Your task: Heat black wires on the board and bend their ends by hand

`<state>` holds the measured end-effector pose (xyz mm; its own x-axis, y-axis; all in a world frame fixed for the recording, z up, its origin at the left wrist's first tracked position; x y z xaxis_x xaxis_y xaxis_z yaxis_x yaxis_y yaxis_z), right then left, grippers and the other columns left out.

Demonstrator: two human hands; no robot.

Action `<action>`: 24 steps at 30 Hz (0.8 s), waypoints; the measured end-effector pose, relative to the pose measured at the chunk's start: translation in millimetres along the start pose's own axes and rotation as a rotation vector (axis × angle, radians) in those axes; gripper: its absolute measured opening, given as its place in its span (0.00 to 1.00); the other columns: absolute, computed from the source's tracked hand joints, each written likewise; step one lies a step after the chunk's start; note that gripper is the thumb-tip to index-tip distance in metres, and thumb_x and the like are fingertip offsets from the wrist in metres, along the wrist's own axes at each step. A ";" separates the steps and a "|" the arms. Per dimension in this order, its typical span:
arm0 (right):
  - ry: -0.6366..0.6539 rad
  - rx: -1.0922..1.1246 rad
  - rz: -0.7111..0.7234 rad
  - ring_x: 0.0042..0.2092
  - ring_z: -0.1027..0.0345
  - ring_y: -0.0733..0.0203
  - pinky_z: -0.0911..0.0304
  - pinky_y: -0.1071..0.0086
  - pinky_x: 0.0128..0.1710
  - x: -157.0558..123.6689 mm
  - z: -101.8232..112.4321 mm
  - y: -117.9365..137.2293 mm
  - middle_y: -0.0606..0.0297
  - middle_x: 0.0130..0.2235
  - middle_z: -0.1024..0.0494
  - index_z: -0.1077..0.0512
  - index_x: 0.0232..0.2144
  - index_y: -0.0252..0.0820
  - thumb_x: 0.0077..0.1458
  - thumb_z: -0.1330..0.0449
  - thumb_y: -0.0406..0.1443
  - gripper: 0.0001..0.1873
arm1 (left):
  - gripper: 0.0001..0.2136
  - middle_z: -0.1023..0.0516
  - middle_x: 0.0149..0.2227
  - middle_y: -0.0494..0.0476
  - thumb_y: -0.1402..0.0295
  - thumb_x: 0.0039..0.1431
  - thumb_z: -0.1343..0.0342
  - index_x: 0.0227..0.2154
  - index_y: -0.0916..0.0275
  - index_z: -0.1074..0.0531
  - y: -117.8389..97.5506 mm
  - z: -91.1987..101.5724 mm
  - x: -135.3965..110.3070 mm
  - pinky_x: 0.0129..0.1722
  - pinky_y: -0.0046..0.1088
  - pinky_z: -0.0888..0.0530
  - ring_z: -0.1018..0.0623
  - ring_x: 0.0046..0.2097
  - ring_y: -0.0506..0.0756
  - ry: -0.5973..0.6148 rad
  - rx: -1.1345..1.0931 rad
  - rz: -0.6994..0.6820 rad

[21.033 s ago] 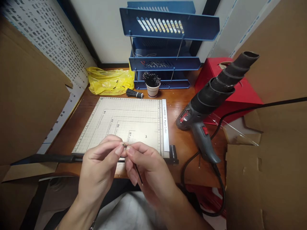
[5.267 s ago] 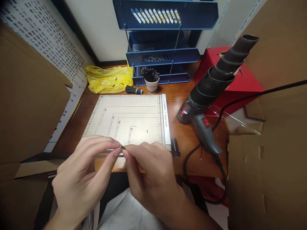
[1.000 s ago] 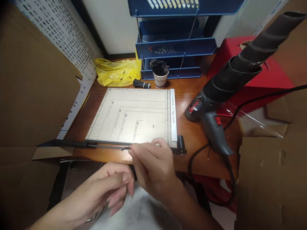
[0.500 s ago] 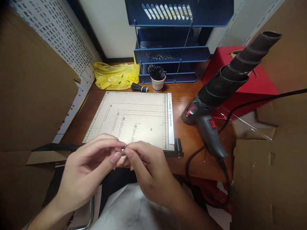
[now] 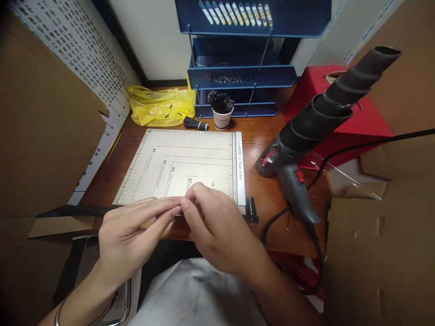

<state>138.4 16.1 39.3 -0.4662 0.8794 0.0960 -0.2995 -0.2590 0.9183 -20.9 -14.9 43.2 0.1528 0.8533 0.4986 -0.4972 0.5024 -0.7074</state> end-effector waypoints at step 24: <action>0.009 0.767 -0.414 0.22 0.42 0.72 0.45 0.77 0.23 5.3 -16.1 -22.4 0.74 0.22 0.31 0.29 0.29 0.41 0.61 0.39 0.38 0.09 | 0.06 0.20 0.34 0.48 0.75 0.69 0.45 0.41 0.60 0.25 4.8 -9.8 -7.6 0.36 0.21 0.28 0.23 0.34 0.46 0.047 0.019 0.228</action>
<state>129.2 20.1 13.0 -0.4510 0.8396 -0.3028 0.1954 0.4239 0.8844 -16.1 -17.6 31.1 0.0738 0.9502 0.3028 -0.5390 0.2934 -0.7895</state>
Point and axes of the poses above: each hand's wrist, its own x-axis towards the middle knuckle, its own z-axis out of the back of the hand, y = z × x, the point moved 4 cm from there along x, towards the middle knuckle
